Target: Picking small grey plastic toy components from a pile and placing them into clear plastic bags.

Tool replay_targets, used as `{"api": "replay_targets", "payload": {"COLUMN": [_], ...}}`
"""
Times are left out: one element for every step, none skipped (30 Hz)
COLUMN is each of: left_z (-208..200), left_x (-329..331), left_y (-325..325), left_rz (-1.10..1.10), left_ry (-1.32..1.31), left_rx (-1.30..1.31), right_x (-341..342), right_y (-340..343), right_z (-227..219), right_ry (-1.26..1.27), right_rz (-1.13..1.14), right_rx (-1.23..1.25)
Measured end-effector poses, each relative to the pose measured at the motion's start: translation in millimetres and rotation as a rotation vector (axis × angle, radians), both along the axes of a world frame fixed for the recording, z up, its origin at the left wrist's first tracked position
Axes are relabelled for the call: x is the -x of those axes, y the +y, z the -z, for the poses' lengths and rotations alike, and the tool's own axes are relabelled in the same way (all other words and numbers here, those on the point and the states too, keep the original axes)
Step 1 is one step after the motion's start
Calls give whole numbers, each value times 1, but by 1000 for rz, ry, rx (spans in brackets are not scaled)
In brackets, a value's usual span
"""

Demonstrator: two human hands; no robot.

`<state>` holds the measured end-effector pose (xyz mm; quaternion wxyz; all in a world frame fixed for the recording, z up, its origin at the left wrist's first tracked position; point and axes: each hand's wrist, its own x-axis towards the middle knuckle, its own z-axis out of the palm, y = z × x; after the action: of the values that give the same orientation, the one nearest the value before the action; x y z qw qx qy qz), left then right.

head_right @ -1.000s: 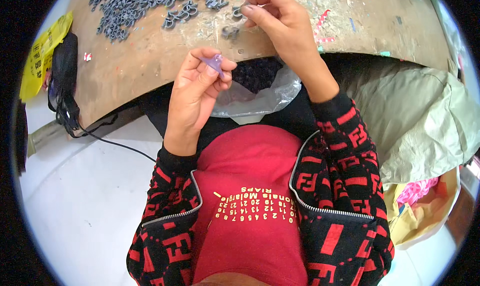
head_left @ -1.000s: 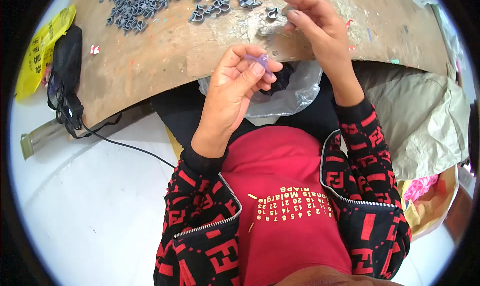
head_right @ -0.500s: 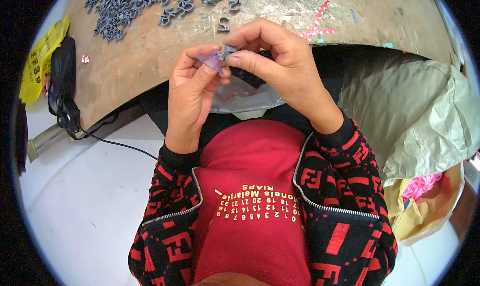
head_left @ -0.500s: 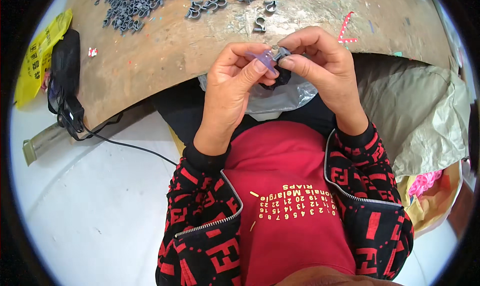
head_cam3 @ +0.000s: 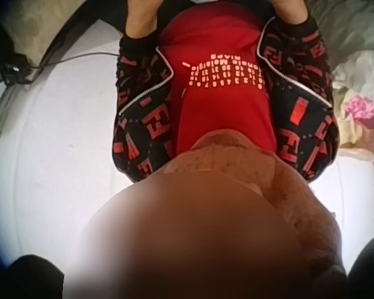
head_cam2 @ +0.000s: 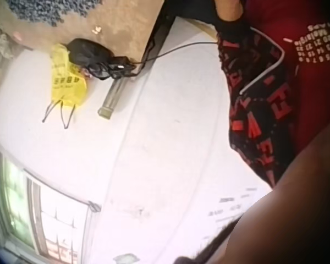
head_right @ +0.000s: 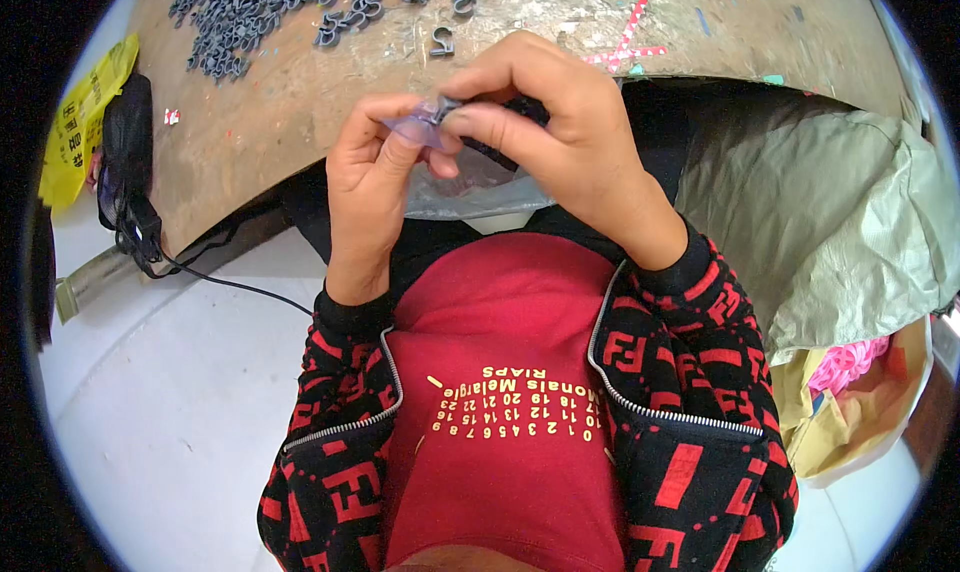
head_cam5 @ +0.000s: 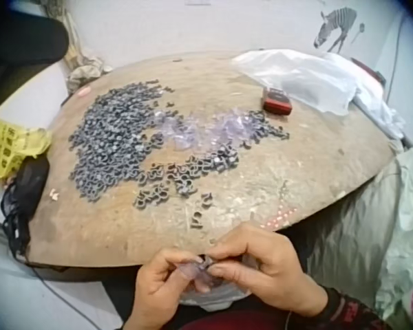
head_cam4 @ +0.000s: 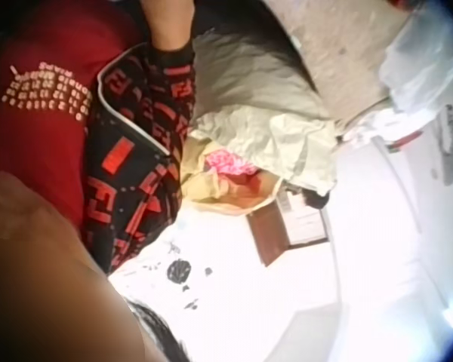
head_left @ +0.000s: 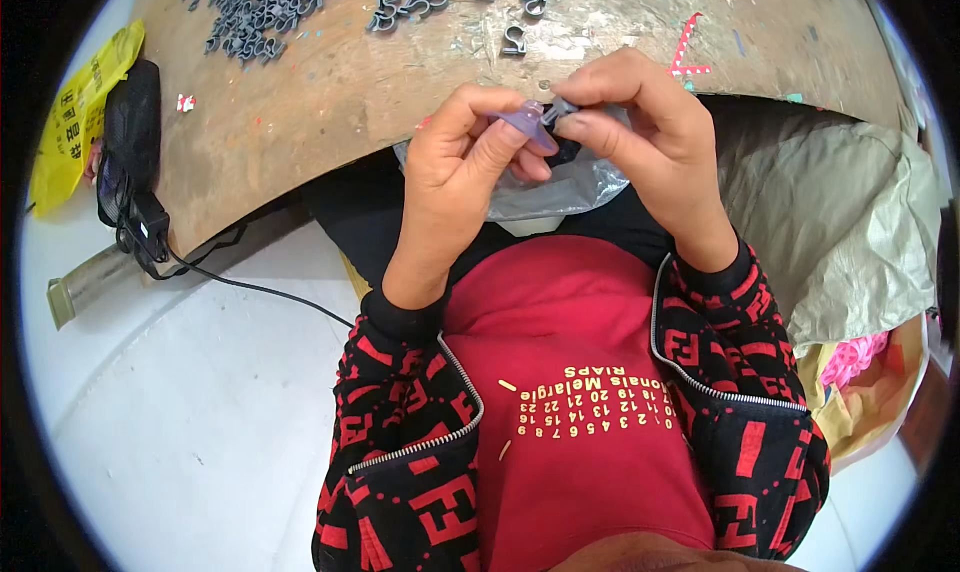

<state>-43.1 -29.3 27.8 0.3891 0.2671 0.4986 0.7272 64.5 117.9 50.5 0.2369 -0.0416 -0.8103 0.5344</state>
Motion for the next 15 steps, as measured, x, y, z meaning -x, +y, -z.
{"api": "replay_targets", "payload": {"left_z": [1, 3, 4, 4, 3, 2, 0, -3, -5, -5, -5, -5, -6, -5, -5], "left_x": [0, 0, -1, -1, 0, 0, -1, -1, -3, -4, -6, -7, -8, -8, -8], "left_y": [0, 1, 1, 1, 0, 0, 0, -1, -1, -2, -3, -3, -3, -3, -2], "left_rz": [1, 15, 29, 28, 24, 20, 20, -4, -28, -30, -67, -105, -107, -118, -130], "left_ry": [0, -53, -106, -106, -106, -105, -105, -49, 8, 8, 56, 104, 104, 94, 83], "left_rx": [-1, -38, -76, -76, -61, -46, -46, 1, 47, 48, 70, 92, 92, 109, 125], "right_x": [0, 0, 0, 0, -1, -1, -2, -2, -2, -1, -1, -1, -1, -1, -1], "right_y": [-2, -4, -6, -7, -8, -9, -10, -9, -8, -6, -5, -4, -4, -5, -6], "right_z": [1, 0, -1, -2, -2, -1, -1, -1, 0, 1, 1, 2, 2, 2, 2], "right_ry": [-21, -21, -31, -42, -42, -32, -22, -22, -4, 14, 14, 17, 20, 19, 25], "right_rz": [17, 17, 29, 40, 41, 42, 42, 41, 48, 54, 53, 51, 47, 48, 54], "right_rx": [204, 204, 286, 368, 368, 403, 437, 438, 314, 190, 190, 121, 53, 51, 23]}}
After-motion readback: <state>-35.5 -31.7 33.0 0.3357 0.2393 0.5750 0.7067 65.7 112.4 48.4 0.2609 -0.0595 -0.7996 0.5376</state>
